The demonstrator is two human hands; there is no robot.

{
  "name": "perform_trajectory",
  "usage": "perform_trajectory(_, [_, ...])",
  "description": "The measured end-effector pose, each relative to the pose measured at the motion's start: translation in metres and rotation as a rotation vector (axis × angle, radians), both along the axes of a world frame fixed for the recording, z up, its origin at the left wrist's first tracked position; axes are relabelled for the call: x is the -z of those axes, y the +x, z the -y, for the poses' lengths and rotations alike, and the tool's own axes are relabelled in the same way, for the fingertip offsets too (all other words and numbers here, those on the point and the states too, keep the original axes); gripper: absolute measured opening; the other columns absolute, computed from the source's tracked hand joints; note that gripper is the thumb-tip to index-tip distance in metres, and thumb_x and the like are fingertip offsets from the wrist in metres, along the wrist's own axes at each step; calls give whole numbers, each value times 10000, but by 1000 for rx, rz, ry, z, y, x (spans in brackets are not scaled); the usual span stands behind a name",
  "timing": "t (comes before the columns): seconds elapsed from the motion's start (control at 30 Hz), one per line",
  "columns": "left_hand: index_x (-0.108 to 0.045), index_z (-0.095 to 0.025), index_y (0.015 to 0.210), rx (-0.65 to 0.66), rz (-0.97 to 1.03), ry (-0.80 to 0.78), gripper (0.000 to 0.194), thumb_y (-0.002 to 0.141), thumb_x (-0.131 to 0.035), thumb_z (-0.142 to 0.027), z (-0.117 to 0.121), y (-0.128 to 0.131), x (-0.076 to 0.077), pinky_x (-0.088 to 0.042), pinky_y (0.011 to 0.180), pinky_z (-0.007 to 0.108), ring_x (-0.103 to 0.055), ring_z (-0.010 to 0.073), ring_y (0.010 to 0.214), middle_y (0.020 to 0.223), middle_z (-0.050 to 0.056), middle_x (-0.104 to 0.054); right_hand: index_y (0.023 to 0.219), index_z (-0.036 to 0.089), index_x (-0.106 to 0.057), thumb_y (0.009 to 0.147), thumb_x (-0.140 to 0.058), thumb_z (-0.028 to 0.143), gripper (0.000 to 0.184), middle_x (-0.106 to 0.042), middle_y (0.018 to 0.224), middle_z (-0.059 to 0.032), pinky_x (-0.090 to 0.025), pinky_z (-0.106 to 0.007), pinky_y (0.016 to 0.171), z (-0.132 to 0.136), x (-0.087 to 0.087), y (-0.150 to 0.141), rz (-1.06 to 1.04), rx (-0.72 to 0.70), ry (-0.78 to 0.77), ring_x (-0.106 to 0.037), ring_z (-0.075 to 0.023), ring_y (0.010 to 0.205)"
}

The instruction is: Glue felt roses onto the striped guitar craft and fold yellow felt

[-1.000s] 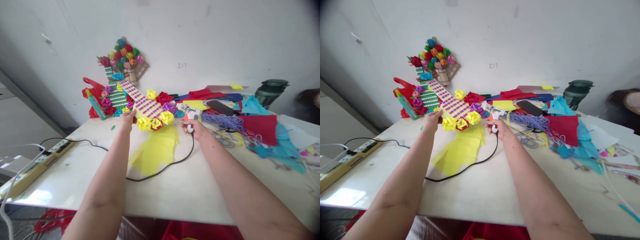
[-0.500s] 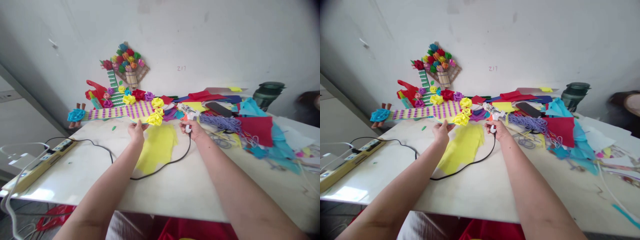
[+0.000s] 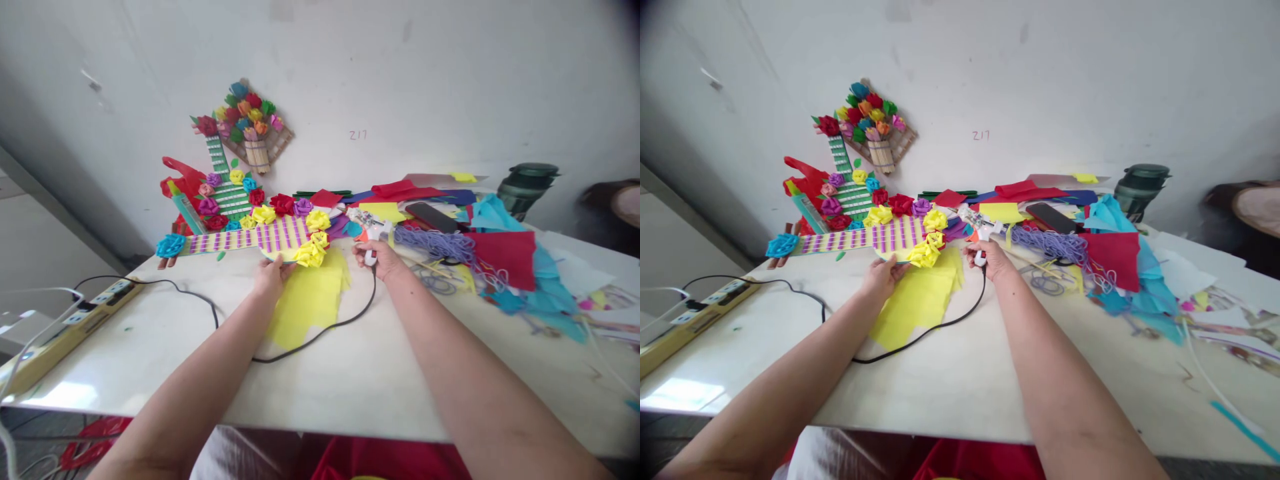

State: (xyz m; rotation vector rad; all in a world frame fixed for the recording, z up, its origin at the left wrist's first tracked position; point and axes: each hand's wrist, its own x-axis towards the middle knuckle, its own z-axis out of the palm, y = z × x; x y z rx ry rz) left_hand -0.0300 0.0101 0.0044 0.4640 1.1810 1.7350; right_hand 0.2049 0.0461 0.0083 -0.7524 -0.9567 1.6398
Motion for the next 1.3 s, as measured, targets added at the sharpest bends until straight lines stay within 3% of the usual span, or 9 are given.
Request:
perform_trajectory(0.33, [-504, -118, 751, 100, -20, -210, 136, 817, -492, 0, -1, -10, -8, -553, 500, 193, -602, 114, 460, 581, 37, -596, 678, 138, -553, 525, -579, 144, 155, -617, 540, -24, -398, -211, 332, 0, 2, -2, 18, 7, 10, -472, -94, 377])
perform_trajectory(0.6, [-561, -77, 827, 307, -216, -413, 66, 849, -519, -122, -3, -25, -13, -474, 390, 156, -568, 108, 389, 541, 71, -622, 663, 137, -551, 543, -566, 137, 121, -618, 543, -31, -399, -212, 331, -3, 7, -1, 23, 11, 10, -478, -97, 377])
perform_trajectory(0.7, [-547, -109, 719, 362, -421, -483, 155, 837, -551, -209, 1, -32, -18, -436, 380, 157, -531, 95, 372, 494, 66, -604, 670, 133, -559, 547, -568, 130, 123, -613, 537, -29, -395, -211, 327, -3, 7, -2, 27, 2, 9, -472, -94, 374])
perform_trajectory(0.83, [-544, -139, 559, 382, -1045, -583, 378, 771, -577, -451, 1, -45, -31, -397, 389, 246, -527, 159, 389, 455, 93, -575, 636, 132, -554, 542, -571, 130, 95, -609, 530, -29, -398, -214, 324, -1, 7, -3, 48, 14, 20, -469, -95, 374])
perform_trajectory(0.93, [-600, -151, 584, 160, -1451, -544, 411, 750, -527, -520, -4, -53, -42, -471, 580, 342, -637, 267, 645, 619, 126, -649, 633, 129, -556, 540, -573, 133, 94, -609, 532, -29, -396, -212, 323, -1, 7, -3, 64, 15, 13, -470, -93, 375])
perform_trajectory(1.0, [-640, -158, 715, -75, -1575, -532, 394, 748, -501, -526, -9, -57, -46, -470, 698, 423, -620, 342, 866, 806, 150, -679, 664, 129, -567, 544, -575, 136, 120, -612, 533, -27, -396, -210, 323, -1, 7, -3, 72, 14, 4, -473, -95, 373])
perform_trajectory(1.07, [-640, -162, 876, -156, -1606, -482, 330, 744, -515, -437, -16, -59, -47, -453, 767, 460, -568, 364, 1005, 935, 158, -666, 688, 128, -575, 549, -576, 139, 139, -614, 532, -28, -394, -208, 322, 0, 6, -3, 81, 12, -7, -476, -97, 372])
perform_trajectory(1.17, [-569, -135, 1070, -108, -1648, -405, 423, 669, -574, -269, -26, -64, -42, -413, 889, 450, -420, 351, 1213, 1069, 167, -620, 676, 124, -573, 555, -574, 138, 122, -611, 527, -31, -392, -208, 322, 1, 6, -2, 86, 16, -8, -476, -96, 373])
perform_trajectory(1.3, [-458, -116, 1214, 68, -1688, -457, 591, 645, -583, -217, -36, -78, -34, -344, 976, 469, -356, 349, 1271, 1224, 180, -535, 657, 128, -568, 563, -572, 137, 95, -616, 540, -31, -403, -218, 335, 0, 8, -2, 72, 30, 19, -476, -95, 377])
